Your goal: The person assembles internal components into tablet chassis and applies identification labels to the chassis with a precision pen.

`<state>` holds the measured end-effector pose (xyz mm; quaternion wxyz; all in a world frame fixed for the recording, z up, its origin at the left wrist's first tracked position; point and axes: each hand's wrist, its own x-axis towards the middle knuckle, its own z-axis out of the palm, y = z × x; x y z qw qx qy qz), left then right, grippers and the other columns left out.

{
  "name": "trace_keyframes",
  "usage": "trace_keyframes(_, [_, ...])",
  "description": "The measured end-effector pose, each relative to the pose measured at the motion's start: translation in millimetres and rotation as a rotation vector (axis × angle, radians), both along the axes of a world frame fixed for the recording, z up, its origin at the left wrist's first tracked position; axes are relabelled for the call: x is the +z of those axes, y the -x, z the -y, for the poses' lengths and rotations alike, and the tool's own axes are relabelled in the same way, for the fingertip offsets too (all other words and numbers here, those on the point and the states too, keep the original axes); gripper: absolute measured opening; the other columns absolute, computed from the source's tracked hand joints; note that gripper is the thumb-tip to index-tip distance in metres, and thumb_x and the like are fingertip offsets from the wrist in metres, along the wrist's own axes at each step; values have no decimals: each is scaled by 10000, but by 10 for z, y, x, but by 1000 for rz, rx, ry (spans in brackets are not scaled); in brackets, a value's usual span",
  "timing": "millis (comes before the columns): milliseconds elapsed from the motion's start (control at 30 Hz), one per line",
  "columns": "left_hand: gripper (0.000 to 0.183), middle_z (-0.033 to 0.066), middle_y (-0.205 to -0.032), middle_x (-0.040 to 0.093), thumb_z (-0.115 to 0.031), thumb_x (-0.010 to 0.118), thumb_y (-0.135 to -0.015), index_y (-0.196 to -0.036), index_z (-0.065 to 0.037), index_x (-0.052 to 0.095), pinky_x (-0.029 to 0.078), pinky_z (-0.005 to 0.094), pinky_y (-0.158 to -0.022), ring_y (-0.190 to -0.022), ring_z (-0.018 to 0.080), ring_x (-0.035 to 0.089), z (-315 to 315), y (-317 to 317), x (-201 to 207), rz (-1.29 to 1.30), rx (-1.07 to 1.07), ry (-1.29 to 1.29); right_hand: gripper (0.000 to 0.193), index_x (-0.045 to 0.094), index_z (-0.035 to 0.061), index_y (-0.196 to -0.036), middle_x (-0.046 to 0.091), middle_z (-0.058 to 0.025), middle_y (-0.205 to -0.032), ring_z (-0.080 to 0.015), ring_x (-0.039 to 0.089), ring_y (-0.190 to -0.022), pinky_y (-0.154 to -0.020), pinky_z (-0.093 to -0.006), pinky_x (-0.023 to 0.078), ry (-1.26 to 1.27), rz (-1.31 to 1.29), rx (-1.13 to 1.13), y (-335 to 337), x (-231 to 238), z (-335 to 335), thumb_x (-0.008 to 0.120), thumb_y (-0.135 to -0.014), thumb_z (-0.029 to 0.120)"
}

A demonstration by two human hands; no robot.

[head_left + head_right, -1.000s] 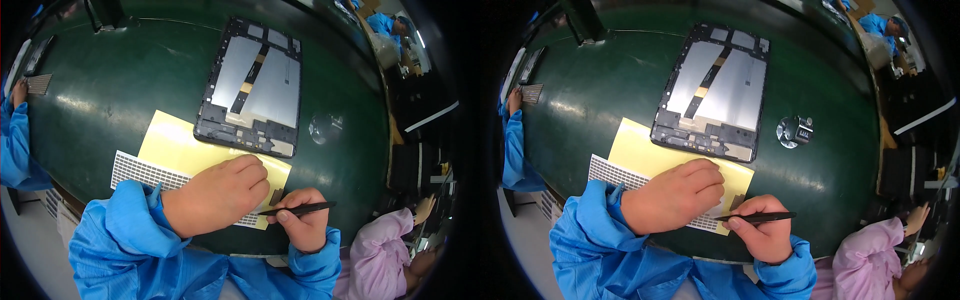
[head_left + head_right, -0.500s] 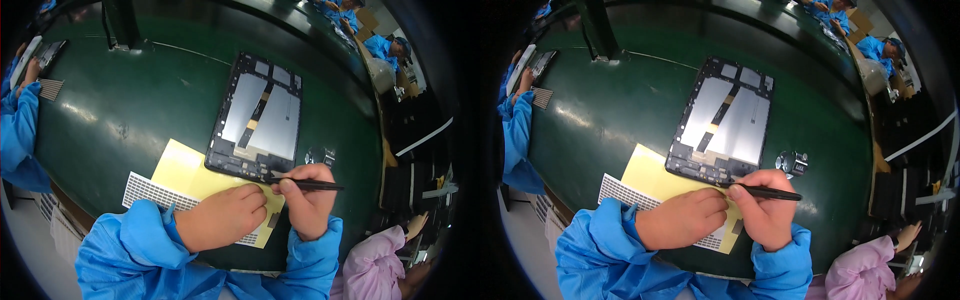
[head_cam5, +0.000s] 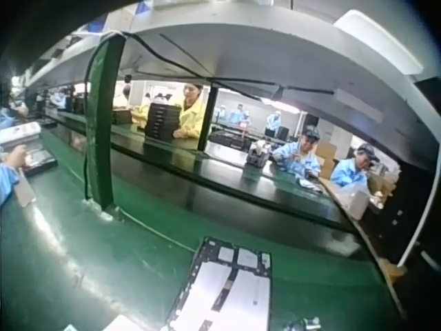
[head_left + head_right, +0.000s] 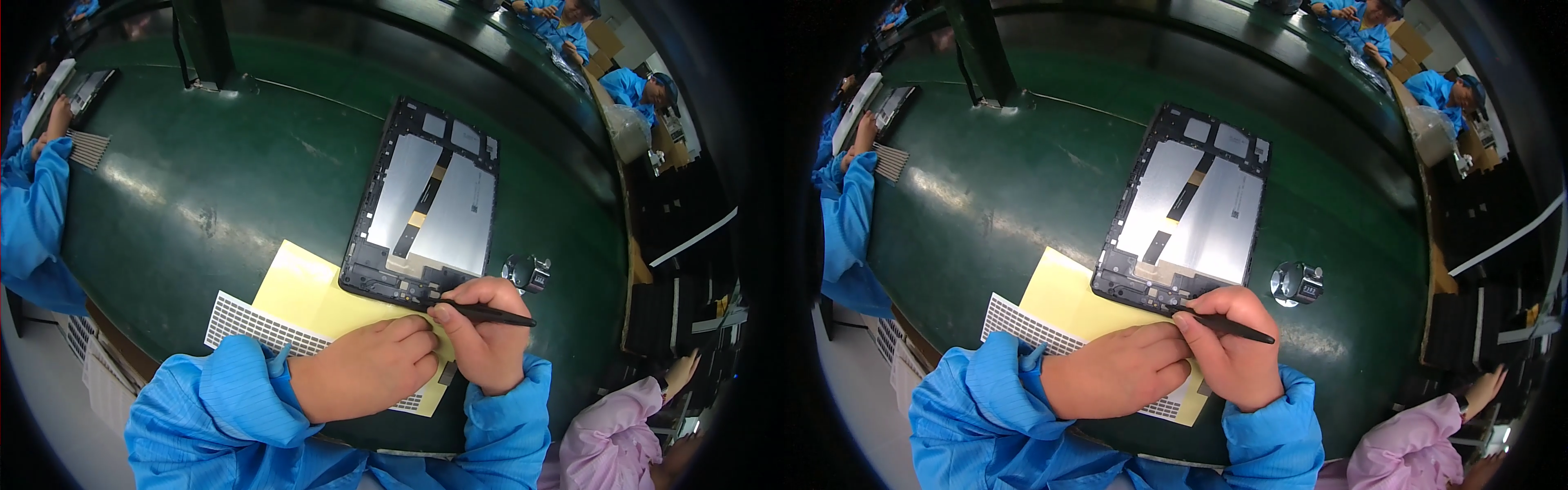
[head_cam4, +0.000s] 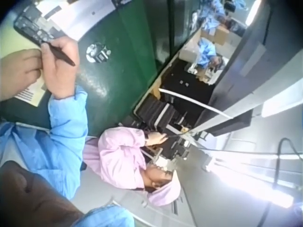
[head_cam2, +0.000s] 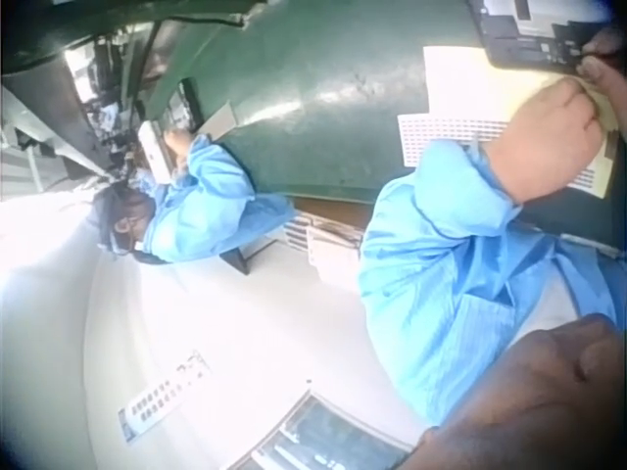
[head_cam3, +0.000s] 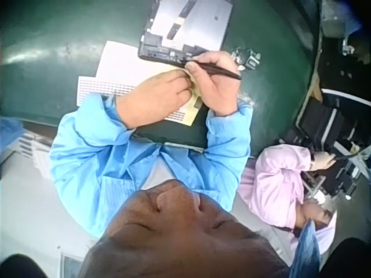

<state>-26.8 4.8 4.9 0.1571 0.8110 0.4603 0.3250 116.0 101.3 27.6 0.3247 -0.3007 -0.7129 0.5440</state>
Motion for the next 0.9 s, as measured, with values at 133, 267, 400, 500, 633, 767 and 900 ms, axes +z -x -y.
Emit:
trace_keyframes(133, [218, 131, -1007, 558, -98, 552, -762, -937, 26, 593, 474, 325, -890, -1013, 265, 532, -9, -2, 12, -24, 5, 4, 169, 567, -10, -905, 592, -89, -910, -121, 588, -848, -727, -249, 507, -156, 66, 36, -18, 5, -28, 686, -793, -52])
trace_keyframes(267, [242, 115, -983, 568, -109, 545, -771, -968, 19, 604, 460, 314, -908, -1016, 251, 525, -3, 26, 38, -71, 4, 27, 169, 579, -6, -898, 589, -90, -913, -148, 587, -848, -727, -262, 502, -252, 35, 58, -5, -29, -24, 689, -779, -55])
trace_keyframes(400, [236, 114, -983, 568, -106, 539, -771, -962, 18, 603, 465, 313, -897, -1020, 254, 527, -27, 13, 31, -66, -15, -16, 153, 599, 0, -870, 590, -101, -891, -203, 591, -816, -718, -294, 489, -121, 34, 2, 5, 16, 11, 702, -762, -32])
trace_keyframes(500, [233, 116, -995, 573, -100, 529, -777, -964, 16, 605, 467, 321, -898, -1028, 257, 529, -41, 4, 34, -68, -55, -30, 144, 616, 10, -874, 596, -107, -900, -223, 587, -843, -761, -308, 480, -205, 21, 30, -16, -31, -22, 711, -766, 11])
trace_keyframes(633, [234, 127, -970, 574, -65, 596, -706, -930, 4, 595, 484, 358, -823, -931, 274, 558, -117, 10, 100, -25, -125, -99, 175, 617, 11, -894, 595, -111, -890, -237, 584, -832, -737, -318, 475, -346, -94, -132, -131, -43, -83, 732, -764, 34])
trace_keyframes(767, [267, 130, -939, 572, 34, 636, -640, -897, 6, 571, 472, 399, -764, -842, 311, 568, -28, 196, 276, 43, 159, -252, 167, 605, 43, -994, 578, -138, -819, -315, 562, -739, -627, -380, 462, -581, 70, -199, -221, 4, -117, 663, -848, 101])
trace_keyframes(900, [255, 130, -984, 596, 54, 600, -761, -1011, 46, 549, 475, 372, -809, -883, 277, 594, -146, 436, 75, 242, 636, -302, 162, 603, 61, -1014, 538, -139, -777, -325, 554, -744, -660, -397, 458, -562, 163, -253, -226, -123, -98, 636, -855, 72])
